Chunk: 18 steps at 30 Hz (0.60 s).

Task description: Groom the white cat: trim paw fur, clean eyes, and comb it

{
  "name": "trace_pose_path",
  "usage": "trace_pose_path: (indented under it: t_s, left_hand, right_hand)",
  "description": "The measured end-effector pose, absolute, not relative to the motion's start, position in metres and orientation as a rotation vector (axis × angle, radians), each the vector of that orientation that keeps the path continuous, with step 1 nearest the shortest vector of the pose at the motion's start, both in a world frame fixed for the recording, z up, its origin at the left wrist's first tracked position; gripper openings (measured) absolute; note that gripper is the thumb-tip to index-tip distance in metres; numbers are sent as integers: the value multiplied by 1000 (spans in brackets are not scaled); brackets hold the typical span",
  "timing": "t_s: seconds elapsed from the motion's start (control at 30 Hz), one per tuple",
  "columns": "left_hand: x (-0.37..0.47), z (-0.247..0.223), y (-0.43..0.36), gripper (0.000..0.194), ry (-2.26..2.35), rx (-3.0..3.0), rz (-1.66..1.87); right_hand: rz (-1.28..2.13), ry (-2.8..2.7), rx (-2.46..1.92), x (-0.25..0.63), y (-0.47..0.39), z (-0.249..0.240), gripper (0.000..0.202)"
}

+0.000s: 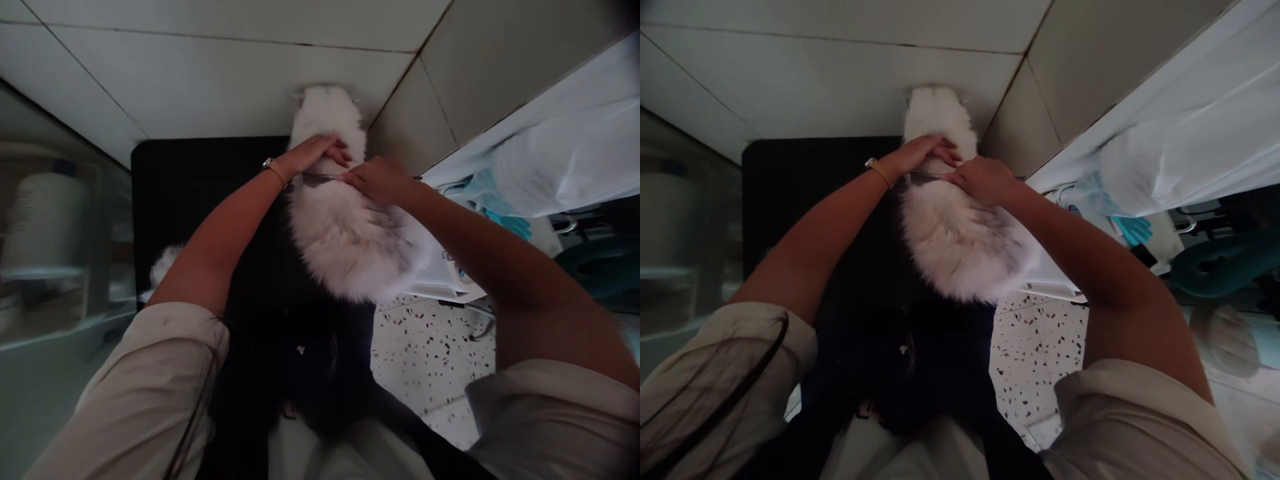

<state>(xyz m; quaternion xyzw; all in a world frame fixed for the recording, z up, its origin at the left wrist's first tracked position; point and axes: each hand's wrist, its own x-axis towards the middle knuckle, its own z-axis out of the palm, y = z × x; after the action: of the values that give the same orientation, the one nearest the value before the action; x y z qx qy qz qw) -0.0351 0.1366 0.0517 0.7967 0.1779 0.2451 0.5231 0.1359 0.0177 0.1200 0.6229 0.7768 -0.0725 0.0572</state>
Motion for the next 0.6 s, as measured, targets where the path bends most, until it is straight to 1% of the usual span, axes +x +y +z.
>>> trace_pose_path:
  t_s: [0.13,0.2,0.33,0.4,0.47,0.6]
  left_hand:
    - [-30,52,138,62,426,1975,586]
    - [-25,52,136,56,436,2050,575]
    - [-16,51,126,28,553,2118,545]
    - [-14,51,119,19,585,2072,564]
    - [-14,51,115,17,580,2048,573]
    - [-16,58,110,13,603,2043,600]
  right_hand:
    - [-74,2305,1916,139,10,117,61]
    - [27,2253,1940,141,7,116,64]
    - [161,2185,1947,144,3,113,66]
    - [182,2159,1947,142,0,113,68]
    - [157,2166,1961,137,-8,118,76]
    - [22,2368,1962,122,-31,150,100]
